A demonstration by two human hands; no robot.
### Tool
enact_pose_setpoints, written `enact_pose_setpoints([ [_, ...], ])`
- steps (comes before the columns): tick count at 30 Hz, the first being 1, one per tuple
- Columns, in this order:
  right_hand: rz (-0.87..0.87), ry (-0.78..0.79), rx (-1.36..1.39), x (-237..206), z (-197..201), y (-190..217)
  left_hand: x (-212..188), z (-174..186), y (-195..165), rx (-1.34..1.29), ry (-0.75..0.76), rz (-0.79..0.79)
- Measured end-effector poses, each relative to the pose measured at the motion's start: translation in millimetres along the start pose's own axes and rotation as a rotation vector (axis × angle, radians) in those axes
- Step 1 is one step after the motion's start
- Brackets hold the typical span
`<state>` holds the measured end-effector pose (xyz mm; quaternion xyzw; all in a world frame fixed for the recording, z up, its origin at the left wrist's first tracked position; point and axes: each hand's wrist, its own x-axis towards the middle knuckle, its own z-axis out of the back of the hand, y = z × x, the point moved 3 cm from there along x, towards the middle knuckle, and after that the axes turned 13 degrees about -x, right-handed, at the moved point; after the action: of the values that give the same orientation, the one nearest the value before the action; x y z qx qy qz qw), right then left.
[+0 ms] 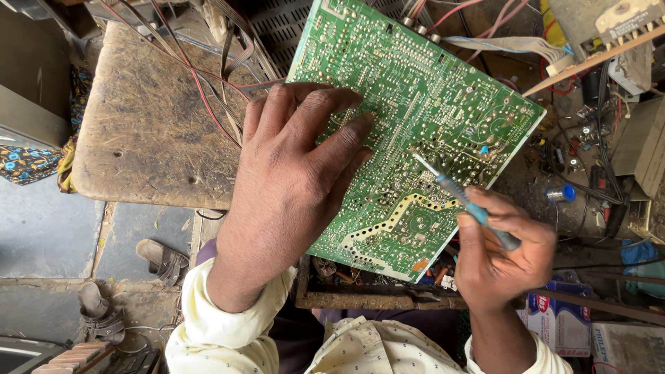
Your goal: The person sits on the floor and works on a green circuit board, using a soldering iron and solder wire to make connections. They also use a screwdriver to adjust components and handle various wires and connectors.
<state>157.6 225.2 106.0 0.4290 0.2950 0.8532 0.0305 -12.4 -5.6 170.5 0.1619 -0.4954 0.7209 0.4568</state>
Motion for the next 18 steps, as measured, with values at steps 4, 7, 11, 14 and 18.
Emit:
enact_pose_setpoints([
  [4, -0.012, 0.047, -0.040, 0.1, 0.6, -0.2, -0.4, -0.3, -1.4, 0.004, 0.001, 0.004],
  [7, 0.069, -0.009, 0.001, 1.3, 1.6, -1.4, -0.4, -0.5, -1.0, -0.003, 0.000, 0.007],
  [11, 0.022, -0.016, 0.042, -1.0, 3.3, -3.3, -0.5, -1.2, -0.7, -0.007, -0.002, 0.006],
  [14, 0.013, 0.009, 0.011, -2.4, 1.4, -3.1, -0.2, -1.6, -0.7, 0.001, 0.009, 0.007],
  [18, -0.020, 0.015, 0.010, -2.6, -1.2, -4.1, 0.0, -1.2, -0.9, -0.015, 0.008, 0.012],
])
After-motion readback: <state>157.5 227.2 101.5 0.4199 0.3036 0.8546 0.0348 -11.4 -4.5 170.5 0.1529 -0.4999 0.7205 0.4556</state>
